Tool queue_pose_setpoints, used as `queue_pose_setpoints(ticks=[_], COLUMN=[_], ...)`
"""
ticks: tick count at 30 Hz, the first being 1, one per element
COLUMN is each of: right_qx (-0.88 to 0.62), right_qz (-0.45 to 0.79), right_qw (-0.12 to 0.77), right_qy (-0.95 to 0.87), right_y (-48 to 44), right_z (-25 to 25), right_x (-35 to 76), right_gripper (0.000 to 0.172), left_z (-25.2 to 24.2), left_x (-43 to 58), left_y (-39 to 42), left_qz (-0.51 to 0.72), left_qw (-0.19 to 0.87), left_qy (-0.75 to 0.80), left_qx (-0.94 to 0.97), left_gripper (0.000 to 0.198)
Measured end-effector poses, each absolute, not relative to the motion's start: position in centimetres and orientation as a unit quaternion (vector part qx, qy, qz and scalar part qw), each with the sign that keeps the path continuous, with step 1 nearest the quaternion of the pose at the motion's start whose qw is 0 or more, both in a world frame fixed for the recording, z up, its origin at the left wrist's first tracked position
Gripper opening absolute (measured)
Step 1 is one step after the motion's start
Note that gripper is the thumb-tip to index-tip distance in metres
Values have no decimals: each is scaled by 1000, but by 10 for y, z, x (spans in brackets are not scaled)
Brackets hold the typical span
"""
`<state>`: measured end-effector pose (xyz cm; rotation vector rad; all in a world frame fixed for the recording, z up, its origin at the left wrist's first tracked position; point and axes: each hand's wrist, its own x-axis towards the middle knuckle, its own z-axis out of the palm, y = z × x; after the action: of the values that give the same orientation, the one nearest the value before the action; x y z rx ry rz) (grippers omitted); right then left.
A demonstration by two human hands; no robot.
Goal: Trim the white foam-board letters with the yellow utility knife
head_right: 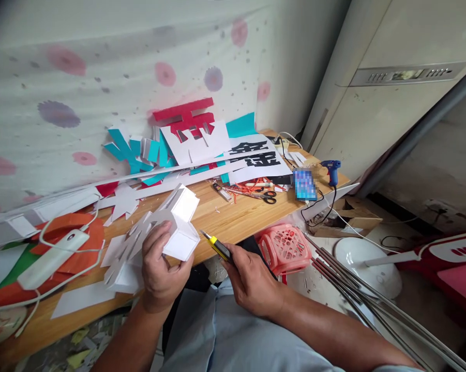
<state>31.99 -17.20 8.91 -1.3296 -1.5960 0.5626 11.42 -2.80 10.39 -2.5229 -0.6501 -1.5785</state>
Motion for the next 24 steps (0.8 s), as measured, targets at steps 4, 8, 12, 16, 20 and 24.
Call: queue_pose_setpoints(ticks=[4,8,12,16,20,24], right_qx=[-578,-607,-600,-590,-610,-635], right_qz=[239,290,351,354,315,297], right_qw=[465,459,443,426,396,365], right_qy=[-626,-581,-566,-588,-610,-612], right_y=[-177,-184,-189,-188,-179,-168], right_z=[65,39,26,20,17,27], right_x=[327,334,338,340,339,340], right_gripper=[27,30,43,58,58,54], left_z=[73,38,14,0,-6,1], left_x=[119,120,116,109,100,96], left_y=[-28,-34,-44,-50,-54,-57], left_qz=[-501,-463,-427,-398,-383,-369], left_qw=[56,51,39,27,16,-20], left_qy=[-215,-217,-212,-221,-229,-225], left_qx=[-836,-858,-878,-890,-895,-902], left_gripper=[81,75,70,68,69,76])
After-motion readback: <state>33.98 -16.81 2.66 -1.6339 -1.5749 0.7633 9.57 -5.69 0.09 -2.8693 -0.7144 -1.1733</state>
